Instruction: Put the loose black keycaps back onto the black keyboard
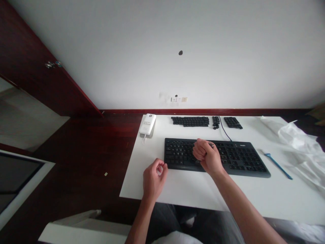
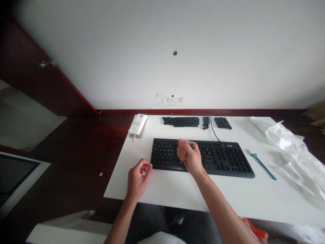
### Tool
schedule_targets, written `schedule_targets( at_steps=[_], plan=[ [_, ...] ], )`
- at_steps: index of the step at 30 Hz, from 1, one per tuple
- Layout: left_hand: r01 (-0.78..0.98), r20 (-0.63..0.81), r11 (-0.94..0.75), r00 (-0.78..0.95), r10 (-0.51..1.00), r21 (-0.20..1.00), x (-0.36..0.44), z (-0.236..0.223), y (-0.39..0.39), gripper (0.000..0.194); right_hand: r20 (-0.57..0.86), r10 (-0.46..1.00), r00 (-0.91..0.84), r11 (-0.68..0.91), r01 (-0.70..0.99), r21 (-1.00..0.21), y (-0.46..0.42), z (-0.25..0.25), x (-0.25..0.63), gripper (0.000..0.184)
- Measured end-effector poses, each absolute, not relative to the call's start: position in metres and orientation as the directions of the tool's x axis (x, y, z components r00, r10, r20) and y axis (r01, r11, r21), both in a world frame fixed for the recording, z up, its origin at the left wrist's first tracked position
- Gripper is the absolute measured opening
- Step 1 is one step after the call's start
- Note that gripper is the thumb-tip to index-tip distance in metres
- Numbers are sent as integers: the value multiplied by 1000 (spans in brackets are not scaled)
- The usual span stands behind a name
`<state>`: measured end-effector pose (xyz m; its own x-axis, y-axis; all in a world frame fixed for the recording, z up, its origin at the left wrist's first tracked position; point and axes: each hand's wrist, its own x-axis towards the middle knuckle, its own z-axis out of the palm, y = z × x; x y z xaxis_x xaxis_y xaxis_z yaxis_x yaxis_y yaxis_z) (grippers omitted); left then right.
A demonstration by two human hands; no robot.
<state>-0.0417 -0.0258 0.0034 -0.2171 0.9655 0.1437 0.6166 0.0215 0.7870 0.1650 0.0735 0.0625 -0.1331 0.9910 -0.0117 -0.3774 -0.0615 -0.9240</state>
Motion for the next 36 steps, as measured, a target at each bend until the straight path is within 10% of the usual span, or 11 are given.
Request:
schedule_targets(
  at_steps=[4,36],
  plan=[
    [617,149,22,-225,963,786,-41,5,-25,18,-1,995,-99,-50,-497,-867,83,50,148,56],
    [653,162,9,-200,966,757,-42,2,-27,18,295,955,-38,297,82,-951,65,2,140,50]
  ],
)
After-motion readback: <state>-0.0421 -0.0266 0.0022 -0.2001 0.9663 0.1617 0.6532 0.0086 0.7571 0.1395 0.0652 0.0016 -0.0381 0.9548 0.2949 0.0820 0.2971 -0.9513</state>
